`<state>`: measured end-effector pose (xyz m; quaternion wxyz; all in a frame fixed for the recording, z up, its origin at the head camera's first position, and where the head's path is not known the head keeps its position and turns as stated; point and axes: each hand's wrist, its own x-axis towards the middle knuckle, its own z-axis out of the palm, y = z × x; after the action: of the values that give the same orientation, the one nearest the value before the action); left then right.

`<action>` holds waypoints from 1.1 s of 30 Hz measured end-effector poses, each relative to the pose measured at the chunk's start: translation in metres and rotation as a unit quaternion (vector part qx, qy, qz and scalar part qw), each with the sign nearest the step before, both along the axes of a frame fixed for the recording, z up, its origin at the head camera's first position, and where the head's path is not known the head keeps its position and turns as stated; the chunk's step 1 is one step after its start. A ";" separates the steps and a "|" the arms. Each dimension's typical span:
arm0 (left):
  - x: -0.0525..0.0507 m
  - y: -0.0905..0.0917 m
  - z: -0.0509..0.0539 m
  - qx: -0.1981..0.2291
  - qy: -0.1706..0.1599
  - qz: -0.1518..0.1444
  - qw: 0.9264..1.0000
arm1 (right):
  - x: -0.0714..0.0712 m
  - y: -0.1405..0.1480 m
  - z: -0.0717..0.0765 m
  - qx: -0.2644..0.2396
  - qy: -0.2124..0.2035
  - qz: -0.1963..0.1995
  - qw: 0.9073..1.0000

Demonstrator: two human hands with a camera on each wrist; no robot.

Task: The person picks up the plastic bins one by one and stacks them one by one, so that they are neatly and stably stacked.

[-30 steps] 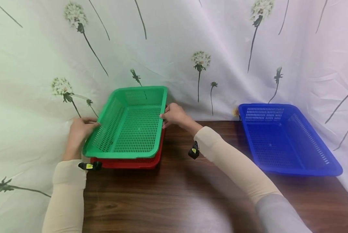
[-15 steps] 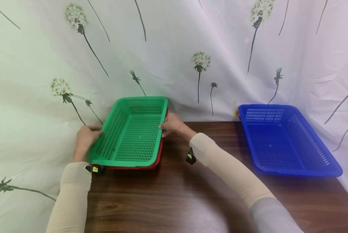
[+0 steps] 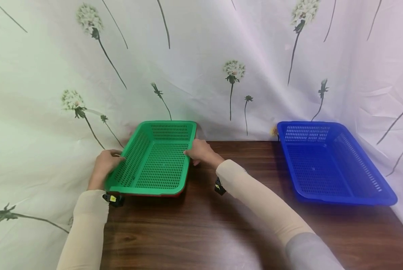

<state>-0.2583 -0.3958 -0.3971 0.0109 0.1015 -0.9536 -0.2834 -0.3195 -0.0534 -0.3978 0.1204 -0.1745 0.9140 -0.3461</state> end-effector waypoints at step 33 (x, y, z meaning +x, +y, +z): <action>-0.013 0.051 -0.010 0.012 0.019 -0.088 0.996 | -0.001 0.072 -0.002 -0.083 -0.070 0.006 0.994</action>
<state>-0.2715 -0.3448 -0.4072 0.0032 0.0120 -0.9548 -0.2969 -0.3207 0.0182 -0.3996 0.1716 -0.1650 0.8700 -0.4317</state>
